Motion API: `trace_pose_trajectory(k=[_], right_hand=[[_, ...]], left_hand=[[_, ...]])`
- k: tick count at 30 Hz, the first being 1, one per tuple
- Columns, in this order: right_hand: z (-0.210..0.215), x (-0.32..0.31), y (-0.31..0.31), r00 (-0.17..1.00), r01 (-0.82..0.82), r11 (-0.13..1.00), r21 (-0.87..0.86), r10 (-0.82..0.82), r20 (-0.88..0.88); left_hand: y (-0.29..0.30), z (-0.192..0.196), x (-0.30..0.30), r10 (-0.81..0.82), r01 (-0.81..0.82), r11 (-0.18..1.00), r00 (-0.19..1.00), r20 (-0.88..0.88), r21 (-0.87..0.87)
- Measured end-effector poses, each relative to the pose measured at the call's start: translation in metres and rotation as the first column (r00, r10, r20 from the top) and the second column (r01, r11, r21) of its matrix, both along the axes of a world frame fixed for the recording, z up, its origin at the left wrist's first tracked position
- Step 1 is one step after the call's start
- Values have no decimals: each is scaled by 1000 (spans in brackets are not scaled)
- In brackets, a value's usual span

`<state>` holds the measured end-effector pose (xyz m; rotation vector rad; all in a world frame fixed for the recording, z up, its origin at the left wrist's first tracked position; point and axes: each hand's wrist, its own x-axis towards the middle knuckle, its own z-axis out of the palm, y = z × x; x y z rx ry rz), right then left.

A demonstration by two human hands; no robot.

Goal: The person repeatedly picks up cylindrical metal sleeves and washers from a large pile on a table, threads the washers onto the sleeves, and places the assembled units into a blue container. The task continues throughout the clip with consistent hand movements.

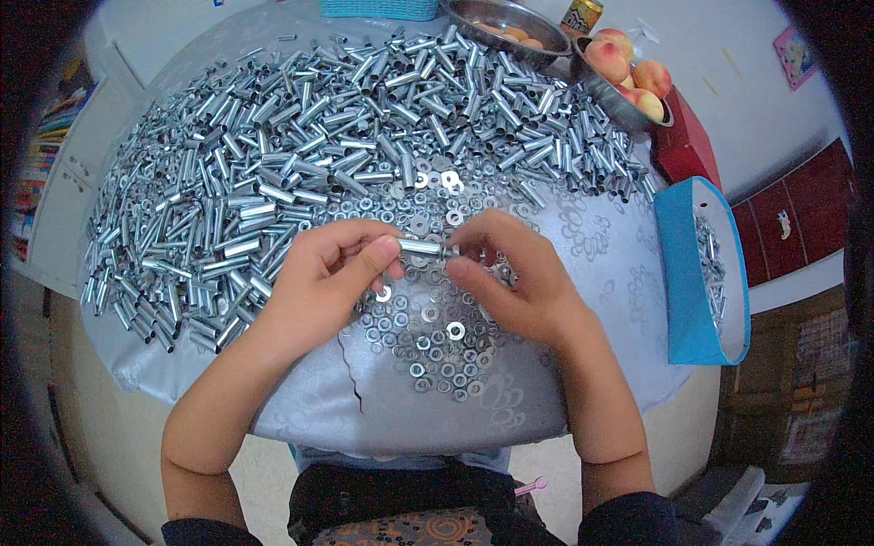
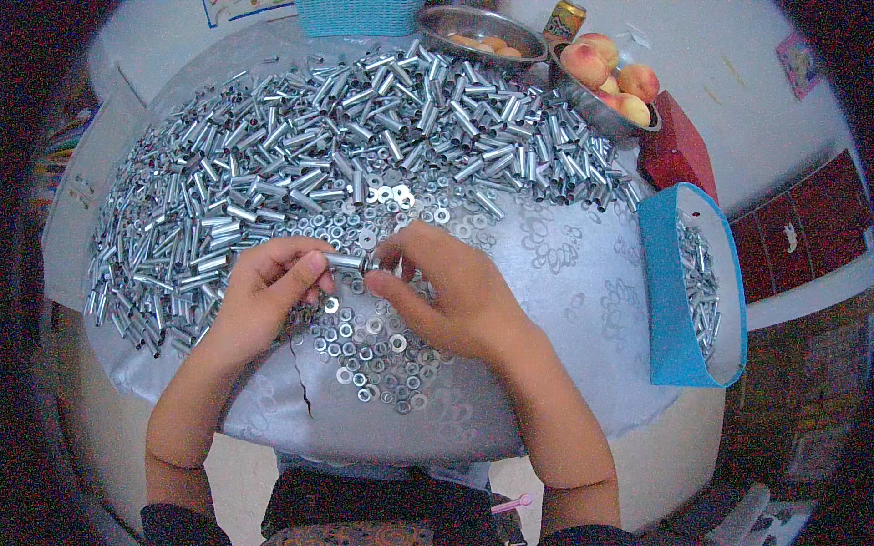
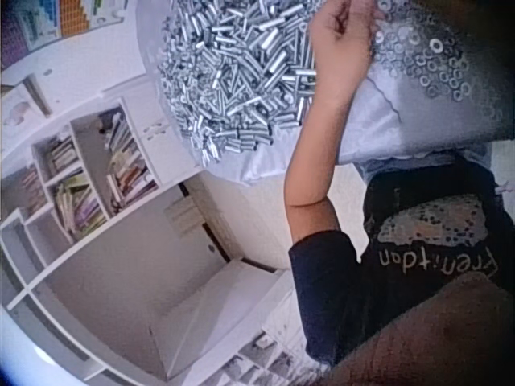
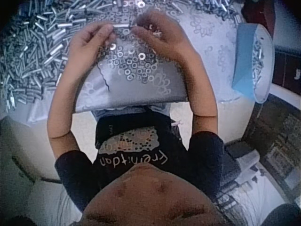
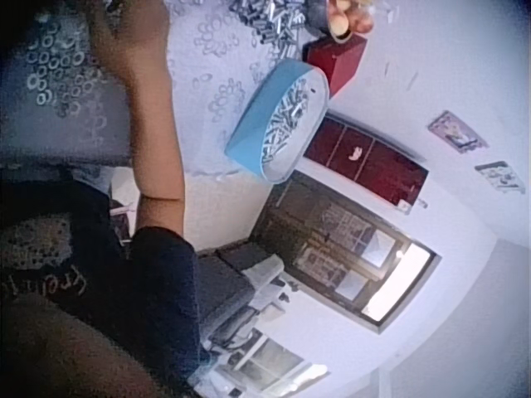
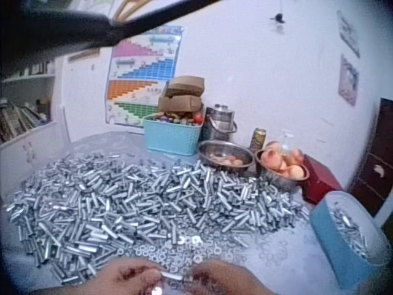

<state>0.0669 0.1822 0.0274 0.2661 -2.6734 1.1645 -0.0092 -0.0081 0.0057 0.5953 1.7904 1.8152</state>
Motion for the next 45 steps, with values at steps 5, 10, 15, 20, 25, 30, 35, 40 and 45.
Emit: trace_pose_trajectory(k=[5, 10, 15, 20, 25, 30, 35, 40, 45], right_hand=[[-7, -1, -1, 1000, -24, 1000, 8, 24, 19], [1, -1, 2, 981, -75, 997, 35, 67, 181], [-1, -2, 6, 973, -138, 974, 178, 100, 210], [-5, 2, 3, 998, -58, 998, 33, 57, 35], [-6, 1, -3, 998, -40, 996, -81, 36, -49], [-5, 2, -1, 999, -36, 999, -26, 36, 3], [-3, 1, 4, 997, -72, 984, 165, 66, 37], [-6, -2, 2, 997, -30, 986, 162, 41, -68], [-10, -3, -4, 965, 61, 997, 37, -49, -258]], left_hand=[[0, 3, -1, -39, 39, 999, 999, 7, -10], [-1, 5, 0, -36, 36, 999, 999, 13, -3], [-2, 3, -1, -33, 32, 999, 999, -6, -7], [-2, 0, -2, -54, 54, 999, 999, -6, 5], [-2, 1, 0, -68, 68, 998, 998, 3, -8], [-2, 1, 0, -85, 85, 996, 996, -11, -13], [-1, 1, 0, -85, 85, 996, 996, -11, -19], [-2, 2, -1, -76, 75, 997, 997, -18, -26], [0, 1, -1, -59, 59, 998, 998, 4, -17]])
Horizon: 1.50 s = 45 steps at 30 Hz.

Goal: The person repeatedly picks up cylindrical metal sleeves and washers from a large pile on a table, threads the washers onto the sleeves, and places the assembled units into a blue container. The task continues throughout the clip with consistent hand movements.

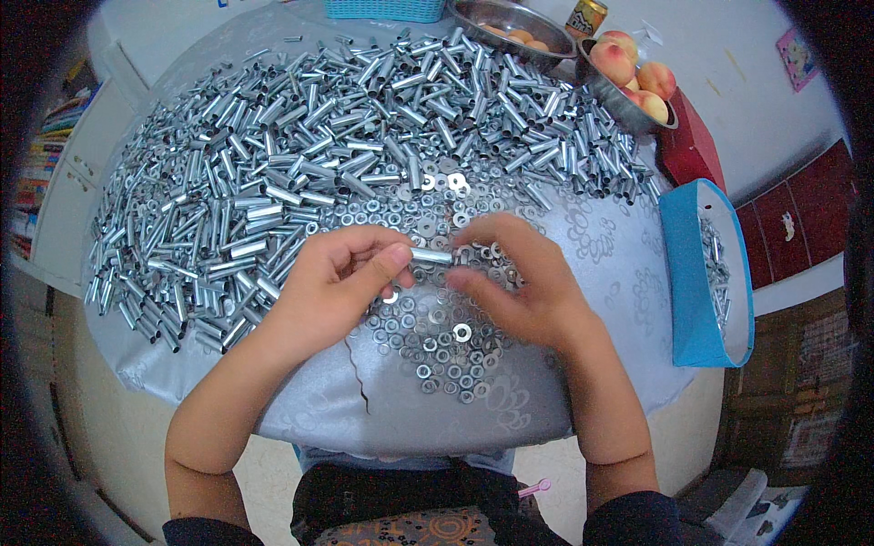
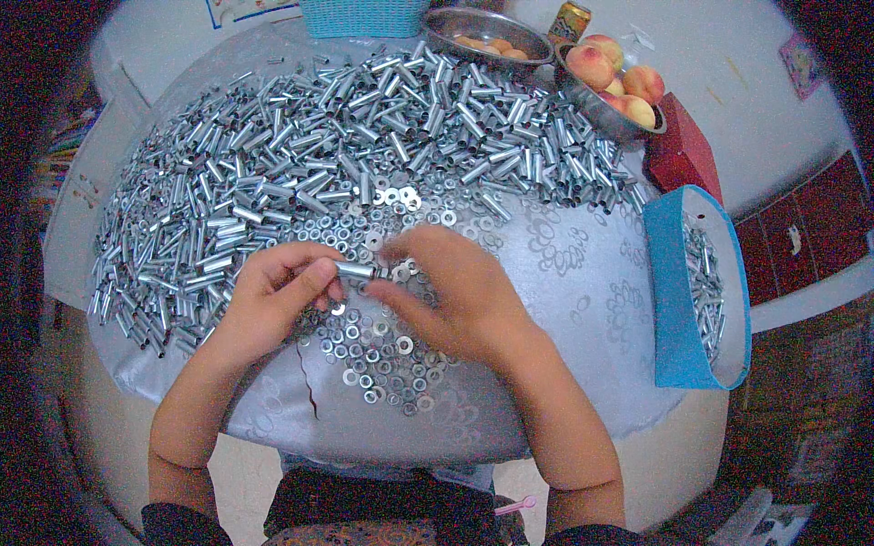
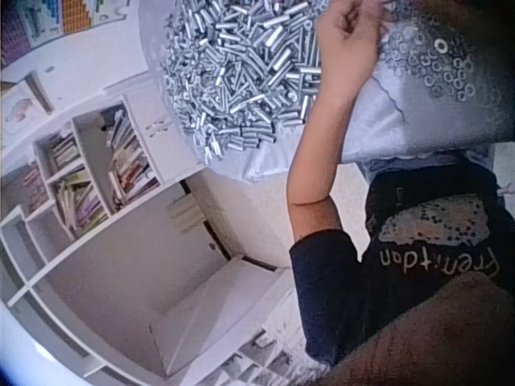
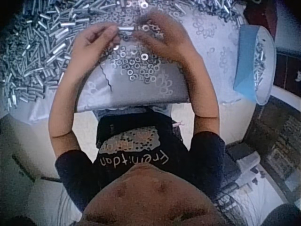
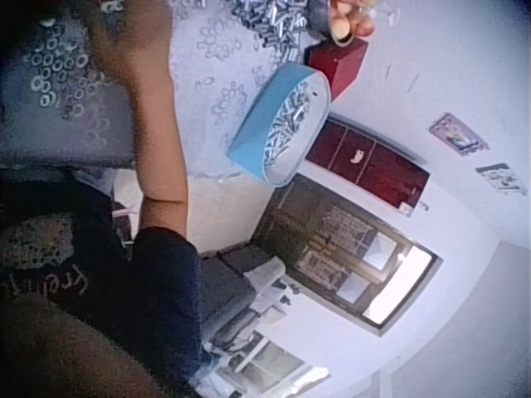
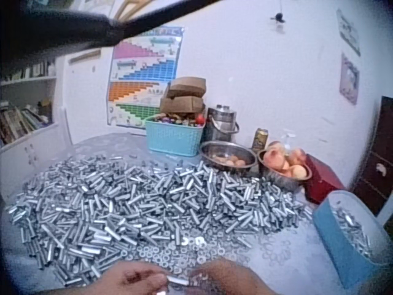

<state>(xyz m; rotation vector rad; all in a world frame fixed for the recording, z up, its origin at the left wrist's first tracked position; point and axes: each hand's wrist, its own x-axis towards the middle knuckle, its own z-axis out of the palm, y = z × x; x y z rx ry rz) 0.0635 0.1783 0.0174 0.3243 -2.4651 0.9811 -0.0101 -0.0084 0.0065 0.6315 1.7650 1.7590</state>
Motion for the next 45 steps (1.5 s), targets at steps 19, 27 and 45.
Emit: trace_pose_trajectory(k=[19, 27, 45], right_hand=[[8, 5, 5, 941, -73, 997, 10, 65, 333], [2, 5, -2, 970, -53, 991, -124, 80, 230], [5, 5, 5, 917, -113, 990, -83, 136, 376]], left_hand=[[-1, 3, 0, -19, 19, 1000, 1000, -11, 3], [-2, 2, -2, -8, 8, 1000, 1000, -8, 21], [-4, 7, 2, -4, 4, 1000, 1000, -15, 2]])
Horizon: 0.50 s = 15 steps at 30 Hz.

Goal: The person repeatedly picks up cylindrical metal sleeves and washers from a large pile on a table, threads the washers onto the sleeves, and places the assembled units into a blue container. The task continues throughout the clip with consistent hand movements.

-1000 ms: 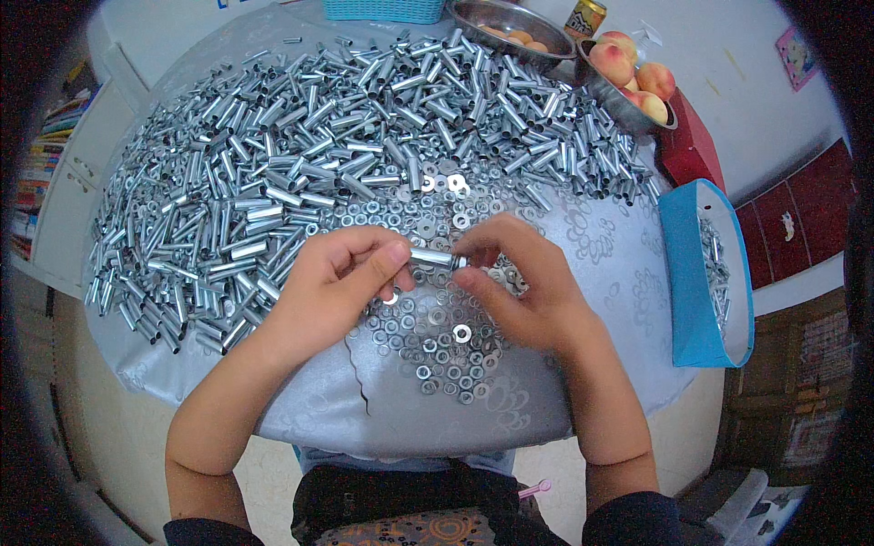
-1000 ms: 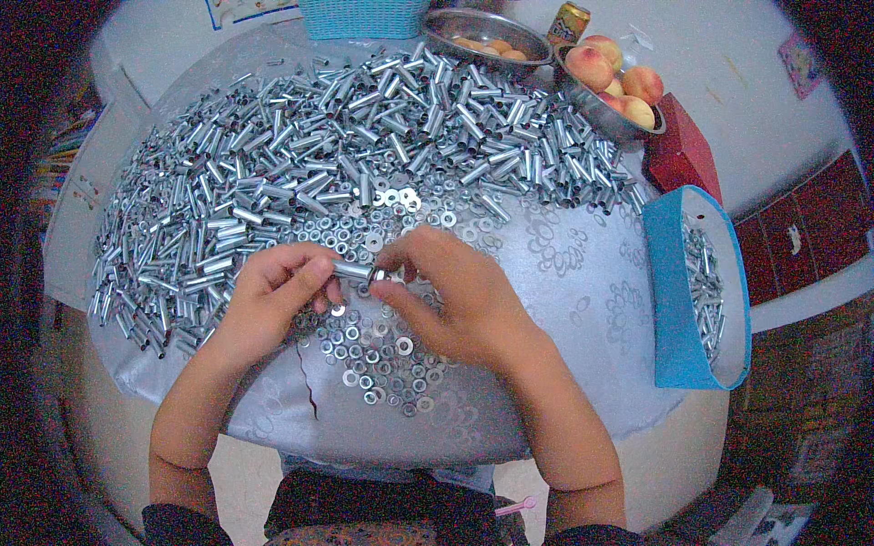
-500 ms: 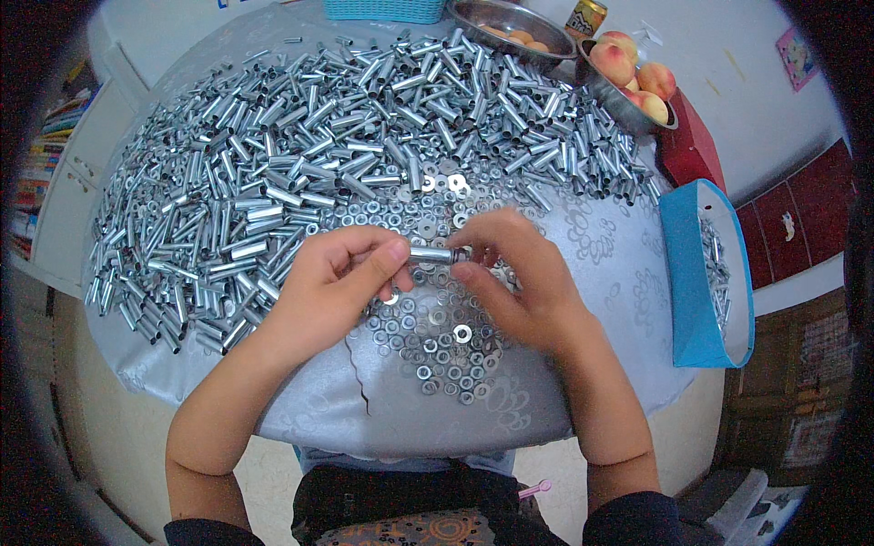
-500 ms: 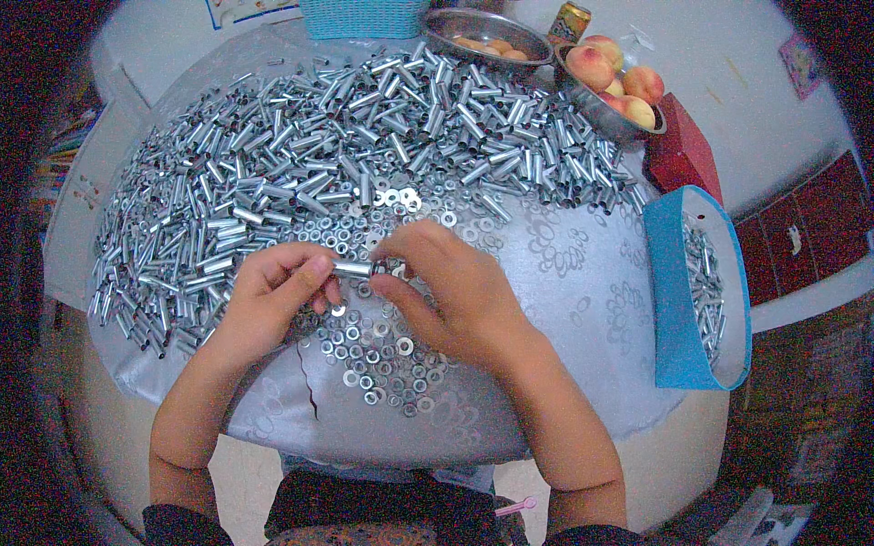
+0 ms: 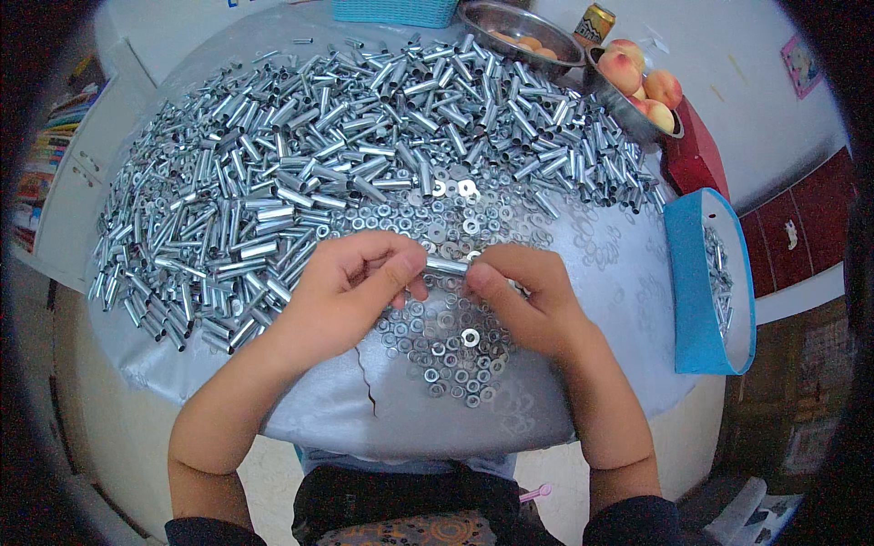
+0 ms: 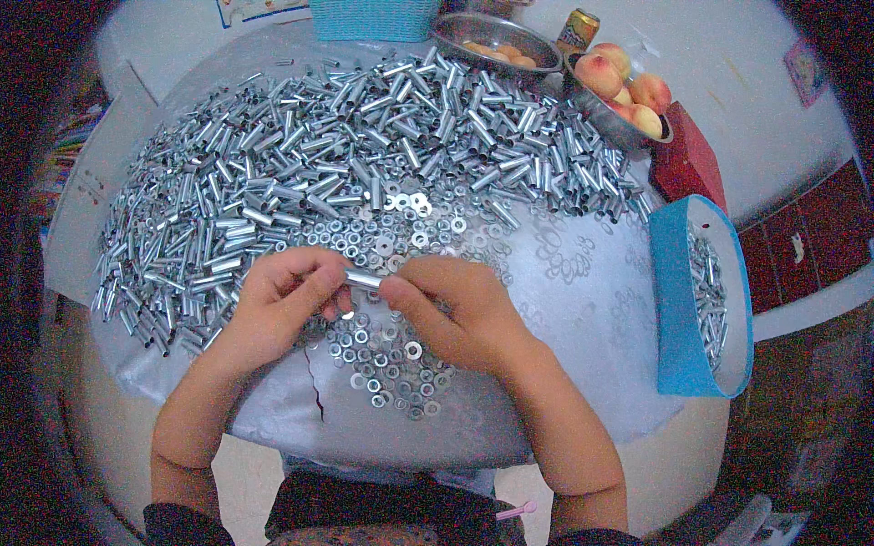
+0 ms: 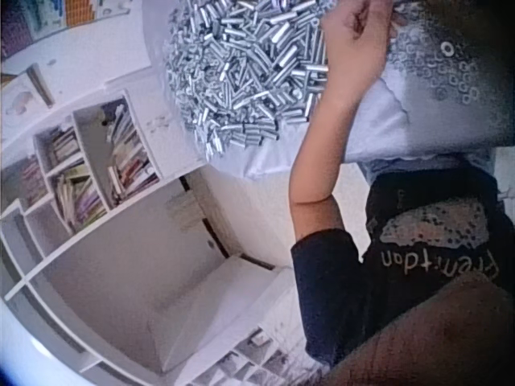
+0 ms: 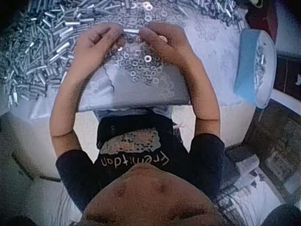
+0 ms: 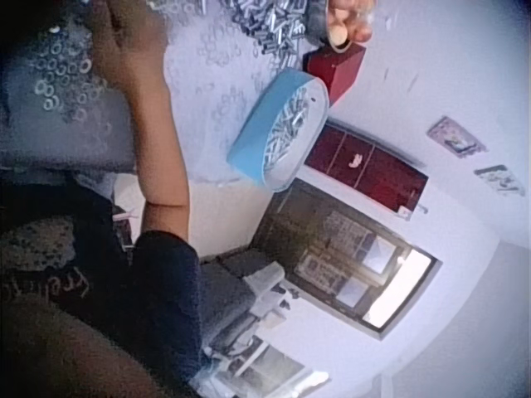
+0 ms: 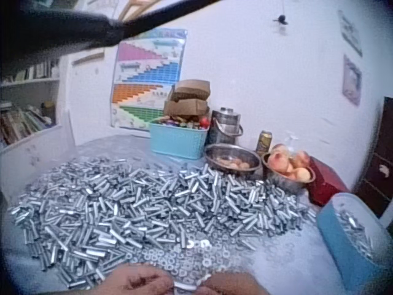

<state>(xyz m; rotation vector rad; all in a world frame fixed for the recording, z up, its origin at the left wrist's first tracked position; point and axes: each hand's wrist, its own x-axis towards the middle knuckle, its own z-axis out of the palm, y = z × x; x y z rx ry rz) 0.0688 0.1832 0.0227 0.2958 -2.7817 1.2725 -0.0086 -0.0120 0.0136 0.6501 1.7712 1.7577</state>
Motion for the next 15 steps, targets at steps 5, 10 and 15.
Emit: trace_pose_trajectory(k=[5, 10, 15], right_hand=[[-4, -1, -9, 996, 51, 989, -136, -59, -59], [-2, -3, -6, 898, 63, 971, 230, 45, -438], [-3, -2, -5, 937, 44, 975, 216, 35, -347]], left_hand=[[2, -6, -1, 25, -25, 999, 999, -31, 24], [1, -3, -1, -13, 14, 1000, 999, -29, 27], [2, -6, 1, -22, 19, 1000, 988, -156, -19]])
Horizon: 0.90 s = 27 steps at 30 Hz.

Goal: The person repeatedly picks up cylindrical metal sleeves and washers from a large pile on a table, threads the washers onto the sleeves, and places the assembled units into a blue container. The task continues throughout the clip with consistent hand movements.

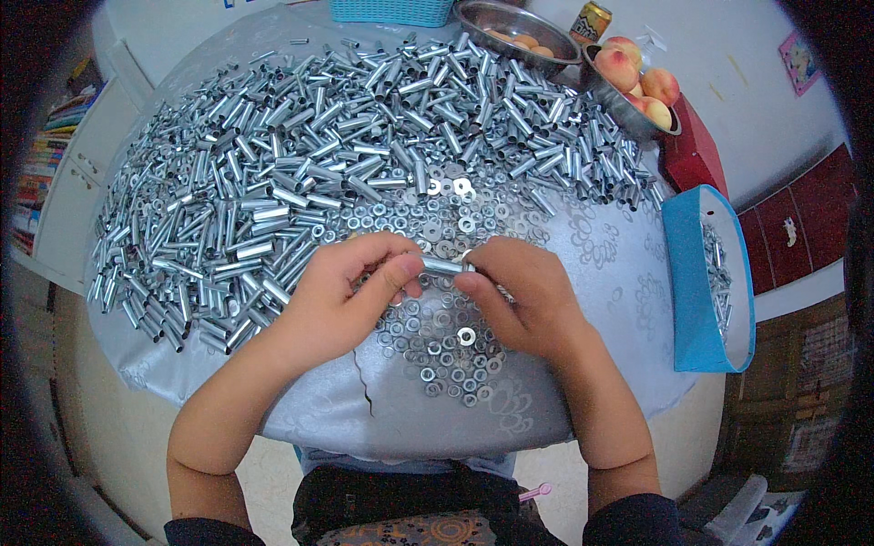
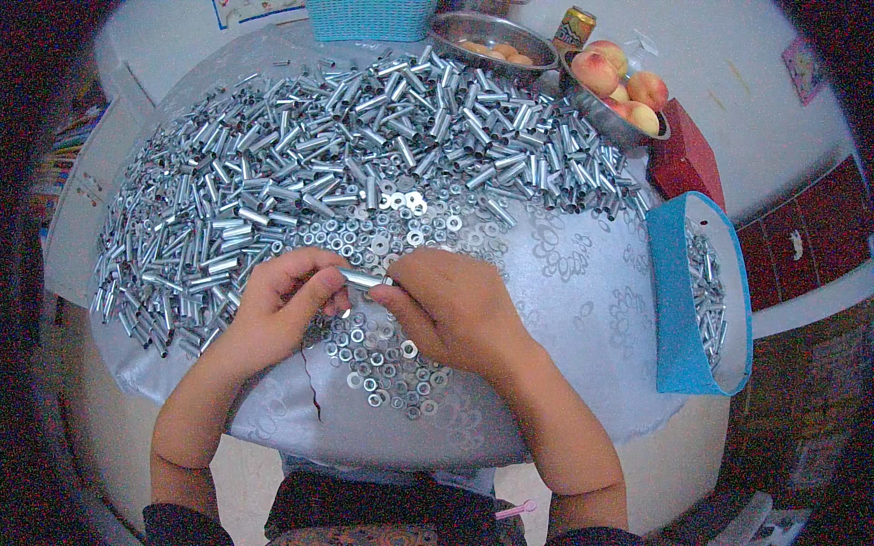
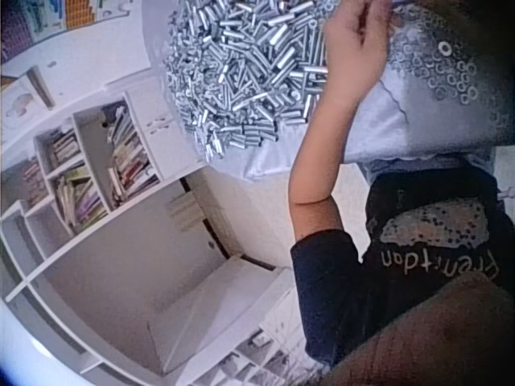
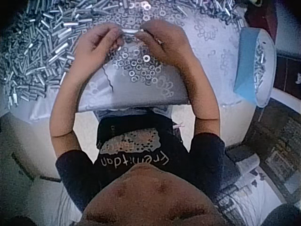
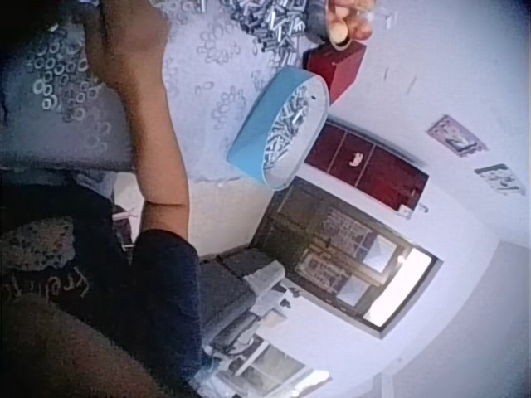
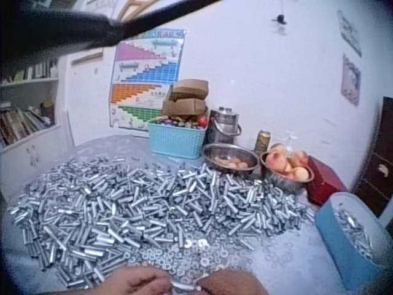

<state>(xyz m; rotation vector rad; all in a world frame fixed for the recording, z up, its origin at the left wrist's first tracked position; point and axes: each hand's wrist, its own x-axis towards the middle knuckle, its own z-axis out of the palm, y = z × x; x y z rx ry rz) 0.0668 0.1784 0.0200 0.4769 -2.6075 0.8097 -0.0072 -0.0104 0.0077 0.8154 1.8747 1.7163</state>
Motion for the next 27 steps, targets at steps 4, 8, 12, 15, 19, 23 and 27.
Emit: trace_pose_trajectory(k=[4, 8, 12, 15, 19, 23, 27], right_hand=[[-2, 0, -5, 976, 34, 980, -197, 10, 217], [-2, 0, -9, 822, 238, 753, -613, 180, 540], [7, -1, -13, 673, 467, 424, -776, 398, 623], [-1, -4, -8, 745, 440, 446, -779, 303, 594], [8, -10, 9, 852, 480, 130, -868, 164, 496], [15, -8, 53, 980, 176, -226, -958, -49, 192], [37, 12, 111, 825, -205, 59, -977, -526, -205]], left_hand=[[-1, -3, -2, 19, -27, 998, 987, -157, -49], [-2, -3, -2, 85, -101, 995, 906, -415, -17], [-2, 0, -2, 106, -120, 993, 804, -585, 14], [3, 2, -1, 107, -133, 991, 781, -616, 3], [4, 2, 1, 153, -200, 979, 832, -533, -30], [4, 1, 0, 176, -247, 966, 839, -515, -71], [5, 1, 1, 162, -274, 954, 816, -555, -125]])
